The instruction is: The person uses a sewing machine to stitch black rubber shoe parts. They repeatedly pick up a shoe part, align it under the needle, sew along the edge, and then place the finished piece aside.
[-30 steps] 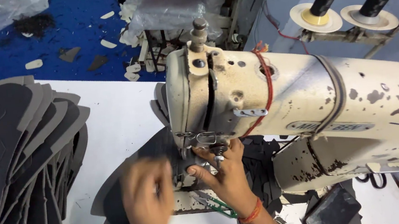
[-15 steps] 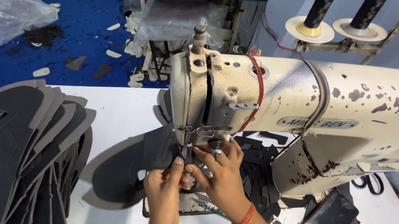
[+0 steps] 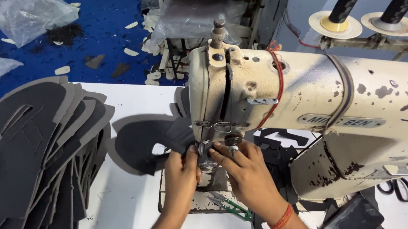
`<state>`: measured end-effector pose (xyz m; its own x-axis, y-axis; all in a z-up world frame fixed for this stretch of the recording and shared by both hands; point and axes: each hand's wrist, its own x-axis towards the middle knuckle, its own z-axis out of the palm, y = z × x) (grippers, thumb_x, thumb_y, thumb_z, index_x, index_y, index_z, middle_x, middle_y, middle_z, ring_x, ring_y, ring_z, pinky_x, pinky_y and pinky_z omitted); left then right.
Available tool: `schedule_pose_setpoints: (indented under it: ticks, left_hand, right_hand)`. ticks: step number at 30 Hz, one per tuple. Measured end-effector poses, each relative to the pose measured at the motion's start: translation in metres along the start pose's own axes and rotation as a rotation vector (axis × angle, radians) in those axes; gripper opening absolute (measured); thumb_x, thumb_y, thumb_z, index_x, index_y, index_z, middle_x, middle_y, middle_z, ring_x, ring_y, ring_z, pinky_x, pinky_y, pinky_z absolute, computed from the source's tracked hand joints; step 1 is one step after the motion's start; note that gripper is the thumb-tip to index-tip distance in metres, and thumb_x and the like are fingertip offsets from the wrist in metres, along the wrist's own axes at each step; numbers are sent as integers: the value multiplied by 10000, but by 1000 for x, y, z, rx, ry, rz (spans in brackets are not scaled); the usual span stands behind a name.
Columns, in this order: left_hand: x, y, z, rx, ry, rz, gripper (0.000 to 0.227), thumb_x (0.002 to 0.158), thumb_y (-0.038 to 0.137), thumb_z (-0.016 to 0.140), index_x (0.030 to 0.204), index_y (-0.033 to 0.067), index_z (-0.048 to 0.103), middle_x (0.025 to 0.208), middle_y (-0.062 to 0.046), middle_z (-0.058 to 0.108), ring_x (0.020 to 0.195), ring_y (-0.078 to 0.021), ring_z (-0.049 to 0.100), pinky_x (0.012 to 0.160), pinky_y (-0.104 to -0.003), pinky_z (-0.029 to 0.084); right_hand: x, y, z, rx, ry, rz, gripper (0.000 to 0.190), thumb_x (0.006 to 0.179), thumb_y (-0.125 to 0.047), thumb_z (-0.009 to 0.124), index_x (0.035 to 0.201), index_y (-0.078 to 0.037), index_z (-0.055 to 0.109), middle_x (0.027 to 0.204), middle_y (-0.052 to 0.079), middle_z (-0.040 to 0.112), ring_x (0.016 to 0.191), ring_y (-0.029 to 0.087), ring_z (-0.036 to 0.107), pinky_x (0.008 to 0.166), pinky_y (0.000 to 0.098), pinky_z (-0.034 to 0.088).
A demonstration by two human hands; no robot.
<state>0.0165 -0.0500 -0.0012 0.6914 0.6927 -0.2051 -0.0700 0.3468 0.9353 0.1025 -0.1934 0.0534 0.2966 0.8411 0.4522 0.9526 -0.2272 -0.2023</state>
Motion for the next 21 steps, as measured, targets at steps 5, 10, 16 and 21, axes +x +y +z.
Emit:
schedule_pose_setpoints:
  ticks: [5, 10, 16, 21]
  left_hand:
    - [32, 1, -17, 129, -165, -50, 222, 1039, 206, 520, 968, 6, 585, 609, -31, 525, 465, -112, 483, 432, -304, 429]
    - [45, 8, -17, 240, -281, -74, 203, 1033, 163, 528, 916, -2, 539, 617, -50, 538, 445, -137, 530, 433, -321, 474]
    - [42, 1, -10, 238, -189, -83, 212, 1026, 190, 523, 913, 11, 521, 641, -37, 560, 477, -128, 540, 428, -324, 467]
    - [43, -2, -7, 230, -163, -47, 254, 1036, 214, 537, 887, 14, 490, 623, -52, 537, 467, -121, 501, 428, -309, 434]
  right_hand:
    - [-5, -18, 9, -120, 14, 38, 673, 692, 54, 614, 1334, -143, 658, 1352, 28, 630, 1138, 342, 521, 1010, 472, 391]
    - [-7, -22, 21, -170, 81, 130, 667, 699, 43, 614, 1335, -154, 656, 1359, 38, 626, 1136, 334, 519, 1002, 472, 376]
    - [-22, 7, -22, 50, 94, 111, 503, 747, -5, 714, 1235, -124, 702, 1297, 52, 642, 1183, 330, 556, 1008, 455, 424]
    - [-82, 78, -91, -362, 776, 431, 210, 962, -17, 740, 1130, -16, 615, 1254, 134, 548, 1163, 267, 561, 972, 420, 435]
